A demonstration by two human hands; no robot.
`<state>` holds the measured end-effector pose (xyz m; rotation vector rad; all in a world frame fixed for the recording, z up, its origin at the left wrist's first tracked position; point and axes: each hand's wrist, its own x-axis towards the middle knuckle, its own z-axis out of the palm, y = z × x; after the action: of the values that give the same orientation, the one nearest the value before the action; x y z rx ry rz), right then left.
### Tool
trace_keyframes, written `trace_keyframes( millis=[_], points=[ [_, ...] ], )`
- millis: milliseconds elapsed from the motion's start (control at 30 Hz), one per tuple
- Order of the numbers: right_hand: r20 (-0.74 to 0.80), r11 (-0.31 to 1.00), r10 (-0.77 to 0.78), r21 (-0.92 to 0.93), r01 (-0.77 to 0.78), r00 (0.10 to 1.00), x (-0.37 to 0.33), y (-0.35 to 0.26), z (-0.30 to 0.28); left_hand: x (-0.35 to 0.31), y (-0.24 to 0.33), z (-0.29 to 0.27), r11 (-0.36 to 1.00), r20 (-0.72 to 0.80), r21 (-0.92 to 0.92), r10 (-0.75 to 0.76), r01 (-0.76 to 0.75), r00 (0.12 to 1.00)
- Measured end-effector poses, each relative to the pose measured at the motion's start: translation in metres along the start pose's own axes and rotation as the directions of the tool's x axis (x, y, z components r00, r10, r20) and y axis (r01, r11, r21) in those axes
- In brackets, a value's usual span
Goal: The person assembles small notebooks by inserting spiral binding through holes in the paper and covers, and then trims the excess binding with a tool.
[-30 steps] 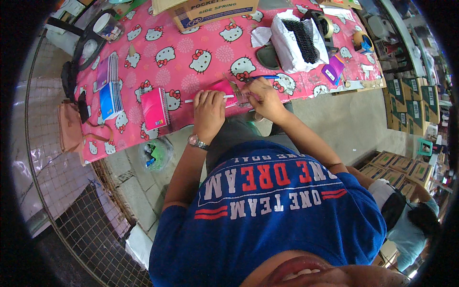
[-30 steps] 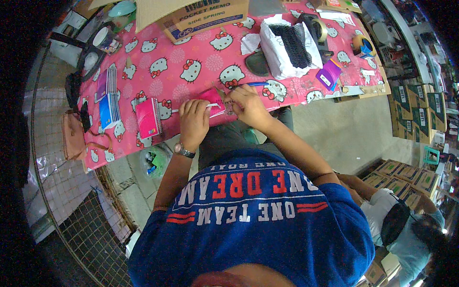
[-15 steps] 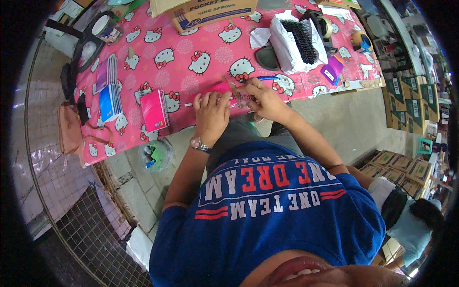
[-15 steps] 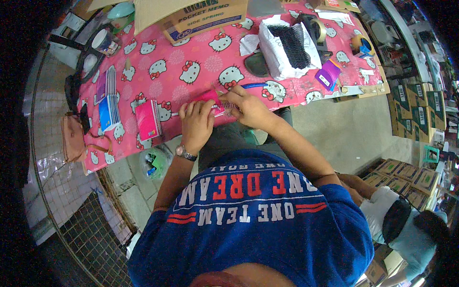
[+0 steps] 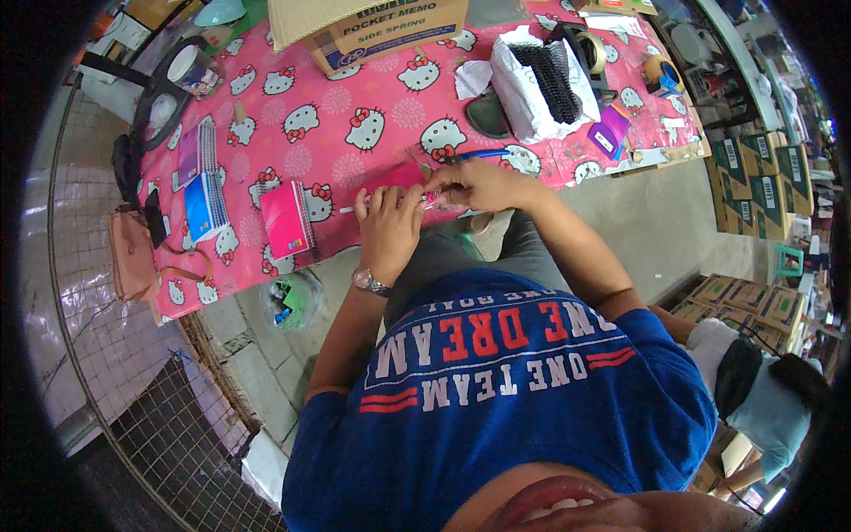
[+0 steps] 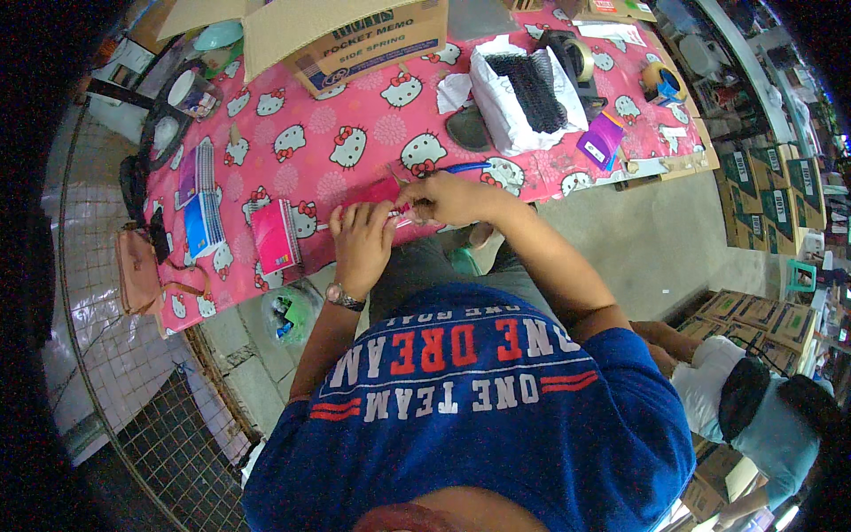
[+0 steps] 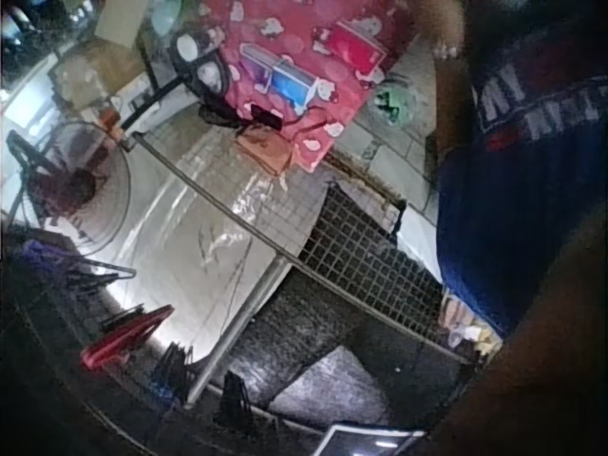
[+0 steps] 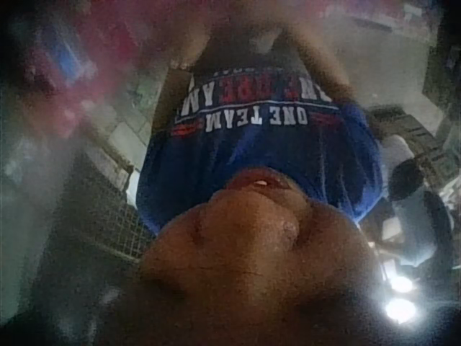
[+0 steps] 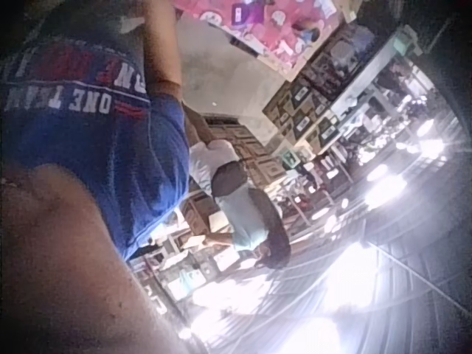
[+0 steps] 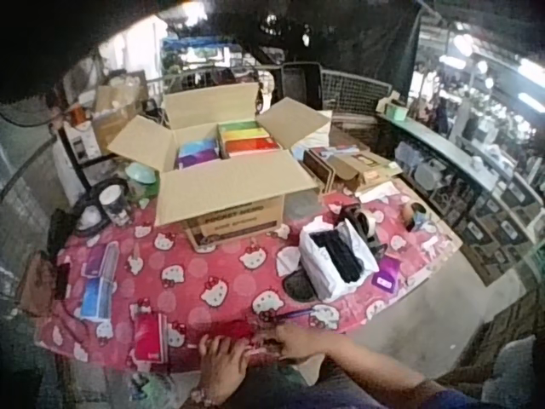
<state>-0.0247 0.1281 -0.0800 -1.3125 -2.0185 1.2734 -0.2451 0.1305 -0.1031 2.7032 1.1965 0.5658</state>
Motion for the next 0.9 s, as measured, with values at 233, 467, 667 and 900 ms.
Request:
trace_keyframes(
  millis=[233,467,667,900],
  points=[
    [-0.752,0.645,0.110,-0.444,-0.622,0.650,0.036,0.055,-0.019,0.002,-0.003,0.003,1.000,0.019,0.030,0.005,-0.006,1.000],
    [-0.603,0.550,-0.011,-0.670,-0.499,0.798,0.023,0.081,0.004,-0.002,0.000,-0.003,0.999,0.033,-0.019,-0.032,0.032,0.999],
    [-0.733,0.689,-0.056,-0.520,-0.506,0.678,0.015,0.064,0.016,-0.008,-0.007,0.008,1.000,0.073,0.022,-0.011,0.009,0.997],
    [-0.715,0.589,0.155,-0.487,-0.645,0.682,0.040,0.070,-0.002,-0.008,0.010,0.001,0.954,-0.045,0.149,-0.257,0.261,0.965]
  ],
)
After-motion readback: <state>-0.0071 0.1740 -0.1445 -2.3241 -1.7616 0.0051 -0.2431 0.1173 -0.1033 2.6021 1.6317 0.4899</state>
